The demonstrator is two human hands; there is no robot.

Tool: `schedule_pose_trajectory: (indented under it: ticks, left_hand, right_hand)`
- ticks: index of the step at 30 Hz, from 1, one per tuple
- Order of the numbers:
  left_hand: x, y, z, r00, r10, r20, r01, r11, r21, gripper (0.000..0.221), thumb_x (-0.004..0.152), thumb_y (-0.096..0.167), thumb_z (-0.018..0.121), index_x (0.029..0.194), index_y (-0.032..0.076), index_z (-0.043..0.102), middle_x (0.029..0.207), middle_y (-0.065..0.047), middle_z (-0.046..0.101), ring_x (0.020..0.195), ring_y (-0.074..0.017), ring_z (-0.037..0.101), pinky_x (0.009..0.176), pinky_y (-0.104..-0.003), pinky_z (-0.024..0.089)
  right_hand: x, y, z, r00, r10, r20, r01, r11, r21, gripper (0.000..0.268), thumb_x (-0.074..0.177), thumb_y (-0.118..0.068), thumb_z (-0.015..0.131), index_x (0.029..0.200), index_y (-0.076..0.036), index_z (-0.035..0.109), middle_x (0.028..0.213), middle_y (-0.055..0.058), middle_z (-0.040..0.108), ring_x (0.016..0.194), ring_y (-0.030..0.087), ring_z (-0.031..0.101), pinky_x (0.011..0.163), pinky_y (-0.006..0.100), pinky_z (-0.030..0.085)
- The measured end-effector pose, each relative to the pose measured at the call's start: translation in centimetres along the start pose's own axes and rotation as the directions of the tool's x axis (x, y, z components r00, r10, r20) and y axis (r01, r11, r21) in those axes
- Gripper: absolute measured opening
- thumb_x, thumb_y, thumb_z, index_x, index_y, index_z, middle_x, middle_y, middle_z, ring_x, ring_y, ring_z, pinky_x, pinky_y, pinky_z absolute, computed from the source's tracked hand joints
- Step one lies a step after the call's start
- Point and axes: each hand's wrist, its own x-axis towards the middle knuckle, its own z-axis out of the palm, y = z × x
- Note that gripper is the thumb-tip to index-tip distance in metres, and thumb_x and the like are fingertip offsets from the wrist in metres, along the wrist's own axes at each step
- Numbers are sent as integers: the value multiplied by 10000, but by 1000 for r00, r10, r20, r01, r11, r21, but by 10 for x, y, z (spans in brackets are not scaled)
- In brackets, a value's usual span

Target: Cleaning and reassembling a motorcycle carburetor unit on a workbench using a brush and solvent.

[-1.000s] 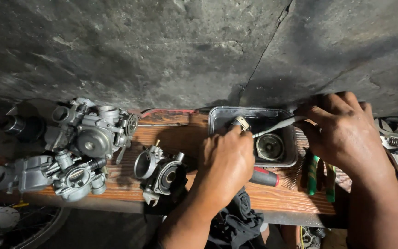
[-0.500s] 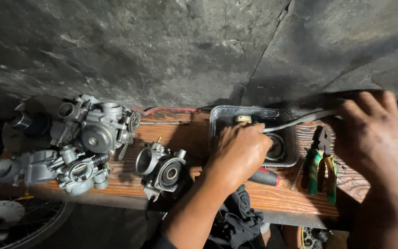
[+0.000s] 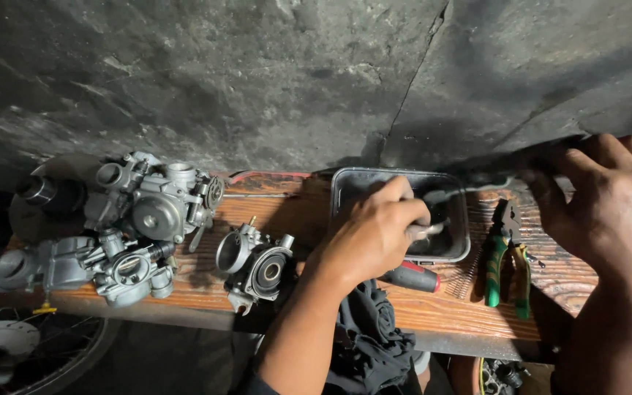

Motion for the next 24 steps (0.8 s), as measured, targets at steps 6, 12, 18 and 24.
schedule_pose_trajectory:
  ticks: [6, 12, 18, 24]
  left_hand:
    - [-6, 0, -1, 936, 134, -325, -208, 957, -205, 144, 986, 189, 633, 964, 49, 611, 1064, -76, 497, 1032, -227, 554, 944, -362, 484]
    - [12, -25, 29, 904, -108, -413, -230, 693, -683, 339, 1034, 360, 549, 1173, 54, 595, 1134, -97, 632, 1100, -195, 597, 997, -322, 511]
    - [13, -30, 35, 902, -321, -289, -176, 338, -925, 219, 1017, 310, 609, 1083, 103, 579, 1074, -89, 618, 1004, -195, 655, 825, -393, 662]
    - [18, -34, 39, 866, -408, -290, -177, 292, -940, 283, 983, 328, 634, 1099, 83, 550, 1096, -132, 586, 997, -228, 643, 774, -427, 677]
  right_hand:
    - [-1, -5, 6, 999, 7, 41, -2, 991, -133, 405, 939, -809, 693, 1102, -444, 754, 1061, -113, 691, 1082, 205, 682, 868, 372, 572]
    - [10, -17, 1, 993, -99, 66, 83, 974, 211, 247, 941, -464, 759, 1055, -247, 786, 1133, -30, 768, 1010, 147, 720, 1029, 354, 496]
    - [-3, -16, 7, 994, -31, 105, 35, 999, -35, 143, 1022, -554, 694, 1097, -454, 762, 1050, -197, 723, 1026, 218, 655, 817, 302, 540]
    - [3, -26, -1, 954, 23, 298, 3, 996, -87, 160, 907, -486, 646, 1056, -536, 675, 1013, -252, 655, 1101, 153, 672, 846, 494, 474]
